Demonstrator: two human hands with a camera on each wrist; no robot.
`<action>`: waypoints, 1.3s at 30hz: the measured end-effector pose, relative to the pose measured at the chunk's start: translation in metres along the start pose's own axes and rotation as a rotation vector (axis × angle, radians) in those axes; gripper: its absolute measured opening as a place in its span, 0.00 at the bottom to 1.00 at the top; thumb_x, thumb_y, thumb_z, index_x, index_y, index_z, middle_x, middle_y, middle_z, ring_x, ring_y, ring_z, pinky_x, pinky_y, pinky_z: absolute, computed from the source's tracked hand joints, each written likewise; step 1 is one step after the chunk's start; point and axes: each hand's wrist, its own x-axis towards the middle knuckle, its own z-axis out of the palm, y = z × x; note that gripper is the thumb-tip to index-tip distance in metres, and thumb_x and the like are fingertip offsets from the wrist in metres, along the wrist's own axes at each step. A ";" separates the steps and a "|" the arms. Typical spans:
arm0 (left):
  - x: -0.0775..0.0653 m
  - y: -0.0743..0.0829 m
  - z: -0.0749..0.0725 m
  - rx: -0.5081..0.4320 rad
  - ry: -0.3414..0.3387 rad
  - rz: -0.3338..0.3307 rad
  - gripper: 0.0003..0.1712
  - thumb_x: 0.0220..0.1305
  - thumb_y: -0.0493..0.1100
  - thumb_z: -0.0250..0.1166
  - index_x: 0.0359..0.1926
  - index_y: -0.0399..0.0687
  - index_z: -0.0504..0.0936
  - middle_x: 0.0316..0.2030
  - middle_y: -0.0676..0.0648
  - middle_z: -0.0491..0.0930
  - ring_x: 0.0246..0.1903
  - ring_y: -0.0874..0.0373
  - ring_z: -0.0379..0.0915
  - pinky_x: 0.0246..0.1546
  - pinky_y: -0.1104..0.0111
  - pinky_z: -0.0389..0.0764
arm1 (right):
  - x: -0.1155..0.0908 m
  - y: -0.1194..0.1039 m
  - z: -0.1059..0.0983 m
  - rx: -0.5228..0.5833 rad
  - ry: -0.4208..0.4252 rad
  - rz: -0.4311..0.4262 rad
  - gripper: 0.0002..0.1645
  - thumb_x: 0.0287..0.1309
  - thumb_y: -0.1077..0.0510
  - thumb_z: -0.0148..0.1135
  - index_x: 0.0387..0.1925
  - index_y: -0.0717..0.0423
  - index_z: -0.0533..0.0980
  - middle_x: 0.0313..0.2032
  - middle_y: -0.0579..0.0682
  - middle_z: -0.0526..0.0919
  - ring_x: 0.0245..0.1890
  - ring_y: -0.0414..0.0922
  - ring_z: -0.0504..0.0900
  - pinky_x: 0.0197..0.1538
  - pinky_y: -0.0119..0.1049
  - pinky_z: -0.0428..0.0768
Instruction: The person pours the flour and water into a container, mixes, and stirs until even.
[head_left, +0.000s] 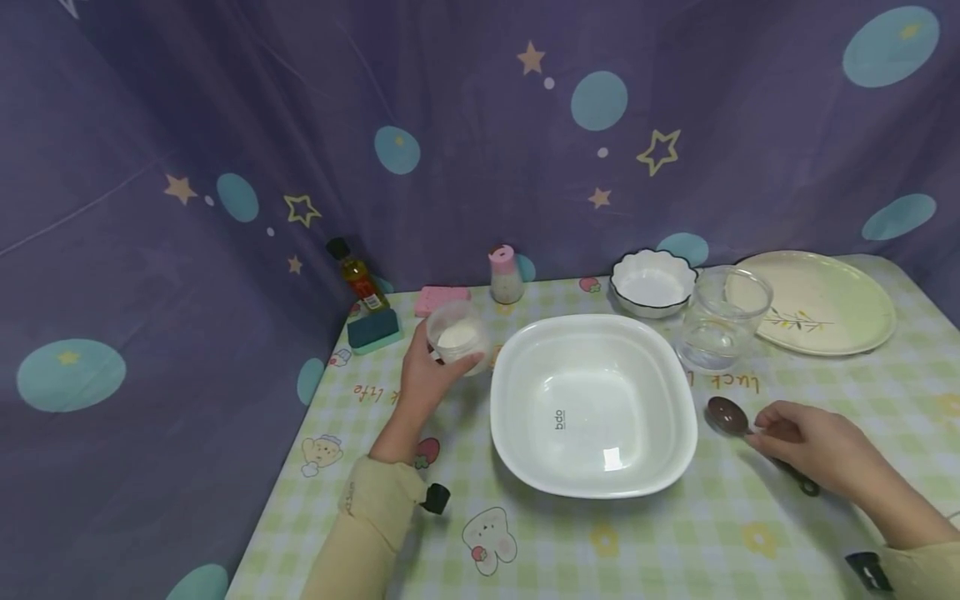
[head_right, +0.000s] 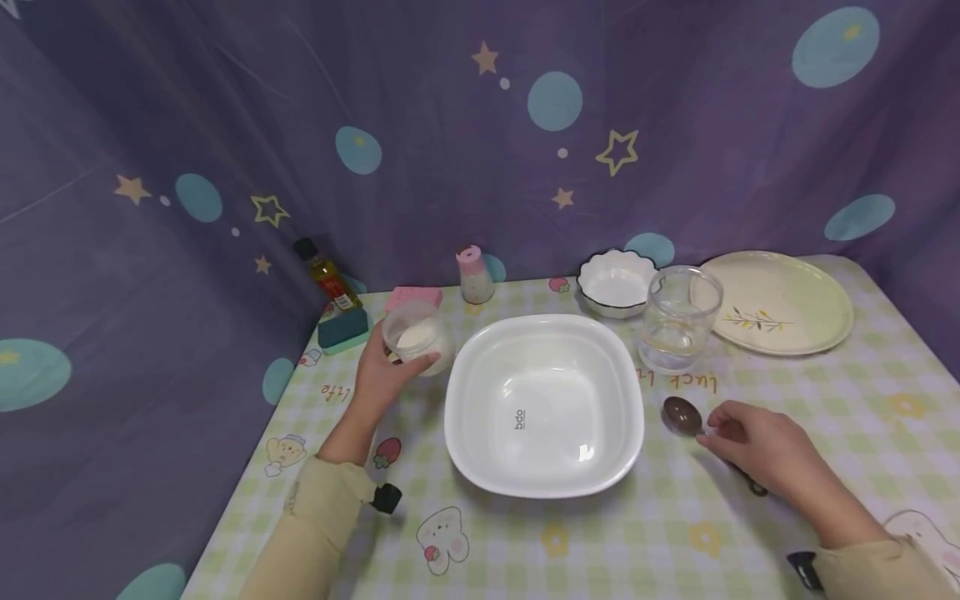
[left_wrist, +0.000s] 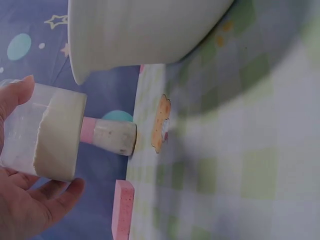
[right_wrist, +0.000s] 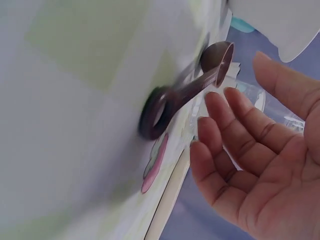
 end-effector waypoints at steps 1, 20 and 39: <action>0.000 0.002 0.000 -0.004 -0.003 0.004 0.49 0.45 0.54 0.80 0.67 0.57 0.66 0.59 0.51 0.72 0.56 0.54 0.69 0.53 0.54 0.76 | 0.000 -0.002 0.000 0.015 0.009 0.001 0.17 0.57 0.45 0.69 0.35 0.54 0.80 0.31 0.48 0.85 0.32 0.47 0.82 0.38 0.51 0.78; 0.000 0.027 0.001 0.160 -0.015 0.126 0.50 0.43 0.54 0.81 0.66 0.57 0.67 0.61 0.53 0.72 0.60 0.55 0.67 0.59 0.53 0.71 | 0.002 -0.046 0.003 0.333 -0.008 -0.088 0.19 0.69 0.49 0.57 0.46 0.60 0.82 0.41 0.51 0.86 0.37 0.31 0.81 0.39 0.30 0.81; -0.006 0.060 0.017 0.564 -0.092 0.459 0.51 0.37 0.44 0.84 0.64 0.47 0.68 0.57 0.47 0.74 0.57 0.51 0.67 0.59 0.56 0.70 | 0.001 -0.060 0.010 0.579 -0.134 -0.174 0.12 0.70 0.57 0.56 0.39 0.61 0.81 0.35 0.46 0.86 0.37 0.37 0.84 0.37 0.34 0.82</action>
